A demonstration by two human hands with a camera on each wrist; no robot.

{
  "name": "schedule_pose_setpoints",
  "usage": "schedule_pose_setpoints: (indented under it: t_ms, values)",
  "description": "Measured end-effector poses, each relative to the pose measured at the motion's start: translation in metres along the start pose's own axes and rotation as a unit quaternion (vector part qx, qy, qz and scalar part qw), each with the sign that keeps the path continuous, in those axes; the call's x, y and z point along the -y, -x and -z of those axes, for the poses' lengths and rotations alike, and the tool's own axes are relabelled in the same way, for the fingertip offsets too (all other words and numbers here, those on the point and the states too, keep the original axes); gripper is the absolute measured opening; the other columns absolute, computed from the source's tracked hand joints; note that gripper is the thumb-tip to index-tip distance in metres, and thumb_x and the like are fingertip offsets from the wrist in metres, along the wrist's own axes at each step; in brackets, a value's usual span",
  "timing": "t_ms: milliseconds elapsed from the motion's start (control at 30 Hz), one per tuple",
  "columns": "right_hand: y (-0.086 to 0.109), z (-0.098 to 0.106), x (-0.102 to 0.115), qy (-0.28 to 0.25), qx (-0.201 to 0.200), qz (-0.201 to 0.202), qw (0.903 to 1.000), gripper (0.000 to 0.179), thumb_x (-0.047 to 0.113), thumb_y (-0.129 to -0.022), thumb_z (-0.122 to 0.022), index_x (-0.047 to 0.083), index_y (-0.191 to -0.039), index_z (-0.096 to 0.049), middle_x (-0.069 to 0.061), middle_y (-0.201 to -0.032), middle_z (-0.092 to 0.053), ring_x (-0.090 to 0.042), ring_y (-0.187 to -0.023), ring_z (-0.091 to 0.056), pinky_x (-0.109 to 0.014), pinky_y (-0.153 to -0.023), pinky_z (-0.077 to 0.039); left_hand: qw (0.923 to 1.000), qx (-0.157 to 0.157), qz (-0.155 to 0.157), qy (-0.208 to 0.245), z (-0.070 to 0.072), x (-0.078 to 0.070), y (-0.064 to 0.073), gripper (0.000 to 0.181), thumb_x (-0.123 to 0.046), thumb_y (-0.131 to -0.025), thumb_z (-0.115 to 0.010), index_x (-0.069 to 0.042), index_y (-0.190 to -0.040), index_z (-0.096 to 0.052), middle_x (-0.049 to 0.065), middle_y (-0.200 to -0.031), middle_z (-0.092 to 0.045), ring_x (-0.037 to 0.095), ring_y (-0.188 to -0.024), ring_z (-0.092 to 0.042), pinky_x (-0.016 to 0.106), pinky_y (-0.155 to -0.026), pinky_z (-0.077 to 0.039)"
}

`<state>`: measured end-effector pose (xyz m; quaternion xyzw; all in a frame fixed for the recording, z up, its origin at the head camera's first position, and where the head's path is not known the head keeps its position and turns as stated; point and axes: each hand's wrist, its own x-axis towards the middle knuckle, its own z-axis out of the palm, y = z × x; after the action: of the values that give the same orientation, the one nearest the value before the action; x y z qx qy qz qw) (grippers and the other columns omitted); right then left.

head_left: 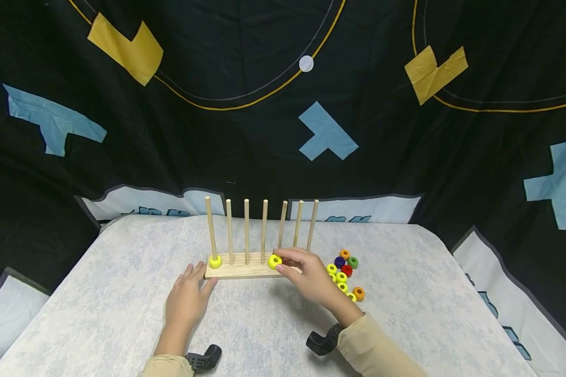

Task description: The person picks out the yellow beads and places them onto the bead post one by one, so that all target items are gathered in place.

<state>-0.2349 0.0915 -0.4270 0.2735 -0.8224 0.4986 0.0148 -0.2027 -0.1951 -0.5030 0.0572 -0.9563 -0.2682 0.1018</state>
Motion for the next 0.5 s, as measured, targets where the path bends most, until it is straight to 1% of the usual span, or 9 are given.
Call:
schedule_pose_setpoints:
  t_ms: [100,233,400,500]
  values:
    - [-0.006,-0.001,0.005,0.0,-0.005,0.0,1.0,0.035,0.023,-0.095,-0.069,0.018,-0.13,-0.066,0.004,-0.127,-0.067,-0.007,-0.107,-0.065,-0.025,-0.098,-0.056,1.0,0.002,0.0,0.0,0.0,0.0,0.0,0.061,-0.036,-0.1,-0.057,0.0,-0.148,-0.043,0.019,-0.156,-0.039,0.041,-0.149,-0.026,0.057,-0.123,-0.017]
    - [-0.015,0.0,0.015,0.002,-0.012,0.012,0.9998,0.034,0.02,-0.095,-0.069,0.015,-0.129,-0.067,0.003,-0.125,-0.068,-0.008,-0.105,-0.065,-0.025,-0.097,-0.056,1.0,0.003,0.001,0.0,0.0,0.0,0.0,0.061,-0.036,-0.101,-0.057,0.0,-0.148,-0.043,0.019,-0.156,-0.039,0.041,-0.15,-0.025,0.056,-0.124,-0.017]
    - [-0.026,0.004,0.029,0.006,-0.028,0.044,0.9986,0.036,0.017,-0.094,-0.069,0.007,-0.129,-0.066,-0.002,-0.124,-0.069,-0.014,-0.104,-0.067,-0.031,-0.095,-0.058,1.0,0.003,0.003,0.0,0.0,-0.001,0.0,0.061,-0.036,-0.1,-0.057,0.0,-0.148,-0.043,0.019,-0.156,-0.039,0.041,-0.149,-0.025,0.057,-0.124,-0.017]
    - [-0.032,0.008,0.037,0.012,-0.04,0.061,0.9973,0.036,0.016,-0.094,-0.07,0.007,-0.129,-0.066,-0.003,-0.124,-0.069,-0.016,-0.104,-0.068,-0.032,-0.095,-0.058,1.0,0.0,0.003,0.0,0.001,0.0,0.0,0.061,-0.036,-0.1,-0.058,0.0,-0.147,-0.043,0.018,-0.156,-0.039,0.041,-0.149,-0.026,0.056,-0.124,-0.017]
